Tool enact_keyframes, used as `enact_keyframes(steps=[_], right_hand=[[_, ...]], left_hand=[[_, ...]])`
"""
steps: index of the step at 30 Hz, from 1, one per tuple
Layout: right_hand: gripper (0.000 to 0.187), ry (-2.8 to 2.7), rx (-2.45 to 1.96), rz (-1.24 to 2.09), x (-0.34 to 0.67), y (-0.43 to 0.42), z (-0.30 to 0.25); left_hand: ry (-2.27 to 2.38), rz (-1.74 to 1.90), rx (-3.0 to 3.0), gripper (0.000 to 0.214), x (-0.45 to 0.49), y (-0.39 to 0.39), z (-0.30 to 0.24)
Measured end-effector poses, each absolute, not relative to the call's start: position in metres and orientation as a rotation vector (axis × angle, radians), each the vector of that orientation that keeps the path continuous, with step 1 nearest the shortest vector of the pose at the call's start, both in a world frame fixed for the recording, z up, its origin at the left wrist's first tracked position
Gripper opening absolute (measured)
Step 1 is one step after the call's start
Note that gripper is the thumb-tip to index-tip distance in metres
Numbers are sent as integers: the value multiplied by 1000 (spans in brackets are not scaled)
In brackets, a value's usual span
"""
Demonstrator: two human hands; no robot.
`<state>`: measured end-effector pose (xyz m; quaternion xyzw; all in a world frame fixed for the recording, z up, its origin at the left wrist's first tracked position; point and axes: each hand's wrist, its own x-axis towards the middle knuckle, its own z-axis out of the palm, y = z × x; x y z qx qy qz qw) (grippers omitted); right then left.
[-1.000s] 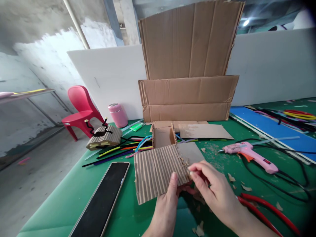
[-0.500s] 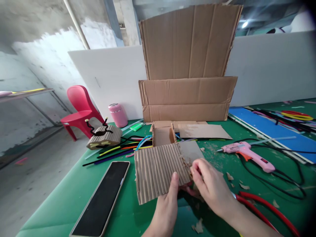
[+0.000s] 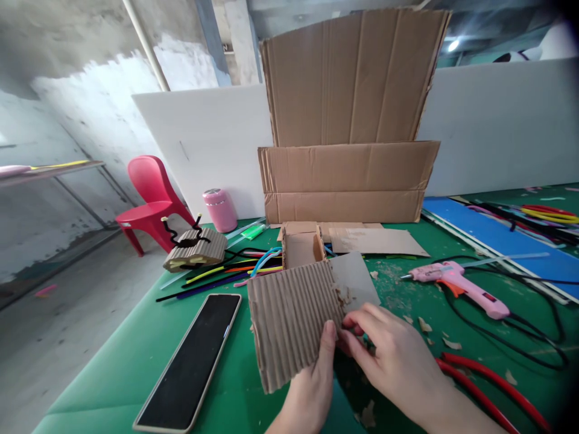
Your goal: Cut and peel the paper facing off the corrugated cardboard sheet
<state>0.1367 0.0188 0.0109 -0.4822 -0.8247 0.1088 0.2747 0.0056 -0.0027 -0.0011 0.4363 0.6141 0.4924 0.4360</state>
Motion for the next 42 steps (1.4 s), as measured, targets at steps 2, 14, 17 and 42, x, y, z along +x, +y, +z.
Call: enact_keyframes(steps=[2,14,17,42], right_hand=[[9,-2248,-1324,309,137,19,13],[12,-2326,-1386,449,142,22,16],[11,-2373,-1392,331,138,22,16],[11,-2162,-1155,345,134,23,14]], left_hand=[[1627,1239,1267,35,4,-4,-1],[1860,1061,1568,29,6,-7,6],[1885,1138,1395,32,12,-10,-8],[1068,1115,853,43,1,3,-10]])
